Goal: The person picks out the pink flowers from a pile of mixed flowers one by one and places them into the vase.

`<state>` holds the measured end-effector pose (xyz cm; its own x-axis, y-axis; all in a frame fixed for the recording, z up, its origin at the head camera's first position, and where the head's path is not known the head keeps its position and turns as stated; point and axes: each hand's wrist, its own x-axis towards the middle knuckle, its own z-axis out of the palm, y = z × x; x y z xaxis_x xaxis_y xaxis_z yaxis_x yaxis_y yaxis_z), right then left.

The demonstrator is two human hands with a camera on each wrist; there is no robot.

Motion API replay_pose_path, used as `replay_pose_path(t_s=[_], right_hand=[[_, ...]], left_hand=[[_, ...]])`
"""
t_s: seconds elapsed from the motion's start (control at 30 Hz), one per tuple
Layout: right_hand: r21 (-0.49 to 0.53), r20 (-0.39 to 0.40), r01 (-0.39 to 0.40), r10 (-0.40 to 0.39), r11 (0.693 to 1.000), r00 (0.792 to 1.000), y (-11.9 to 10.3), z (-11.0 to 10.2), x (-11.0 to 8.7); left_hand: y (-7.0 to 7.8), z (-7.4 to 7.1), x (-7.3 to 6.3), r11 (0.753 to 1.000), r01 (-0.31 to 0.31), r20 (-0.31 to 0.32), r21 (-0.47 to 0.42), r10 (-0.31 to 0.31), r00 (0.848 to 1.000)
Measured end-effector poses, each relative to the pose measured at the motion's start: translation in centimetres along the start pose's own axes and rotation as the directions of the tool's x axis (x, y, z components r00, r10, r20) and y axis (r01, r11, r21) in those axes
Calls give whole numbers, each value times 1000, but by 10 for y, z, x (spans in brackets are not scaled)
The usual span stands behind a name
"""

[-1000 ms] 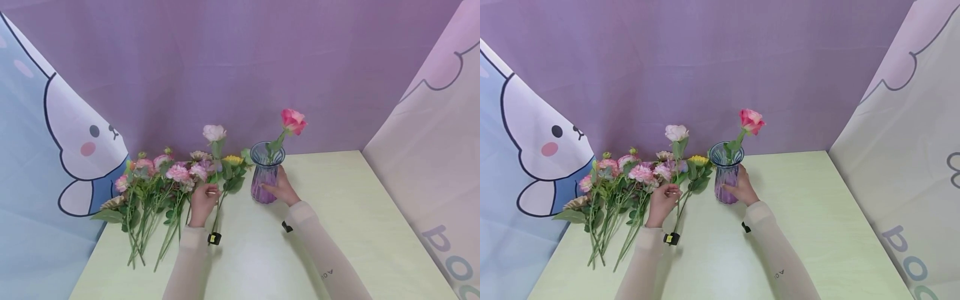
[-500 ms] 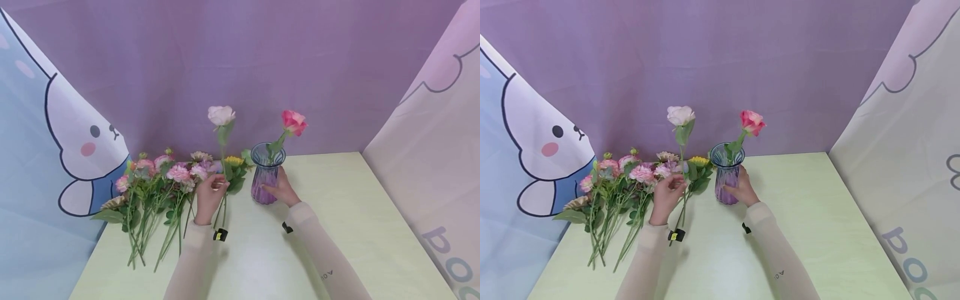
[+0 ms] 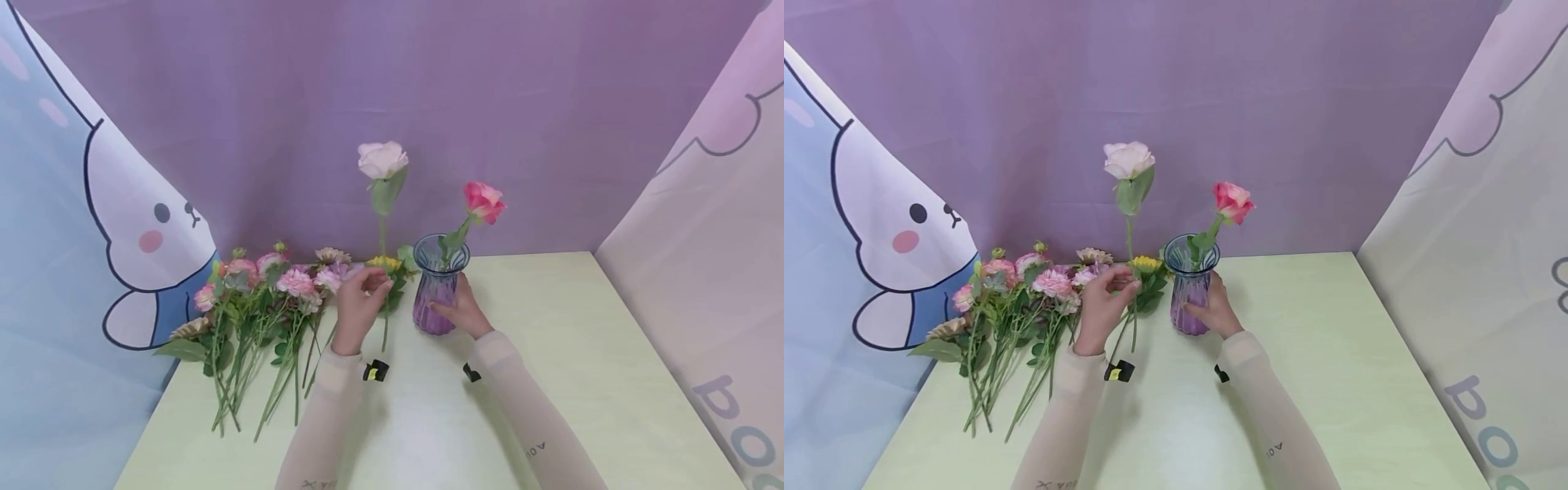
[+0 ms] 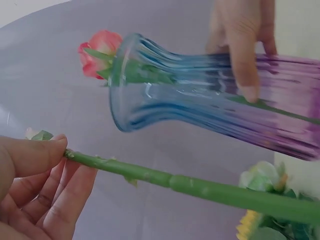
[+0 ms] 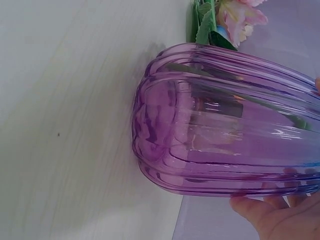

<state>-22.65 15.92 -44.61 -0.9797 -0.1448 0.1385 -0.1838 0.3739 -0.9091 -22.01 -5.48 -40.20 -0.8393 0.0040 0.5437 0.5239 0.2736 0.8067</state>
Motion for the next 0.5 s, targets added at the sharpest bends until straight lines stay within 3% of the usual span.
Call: replay_pose_path(t_s=[0.23,0.5], right_hand=[[12,-8,11,-11,1000,1000,2,0,1],[-11,-31,30,-31,999,999,45,7,17]], left_hand=[[11,8,12,995,-92,4,-33,92,996],[32,16,25,995,-66,14,-80,68,998]])
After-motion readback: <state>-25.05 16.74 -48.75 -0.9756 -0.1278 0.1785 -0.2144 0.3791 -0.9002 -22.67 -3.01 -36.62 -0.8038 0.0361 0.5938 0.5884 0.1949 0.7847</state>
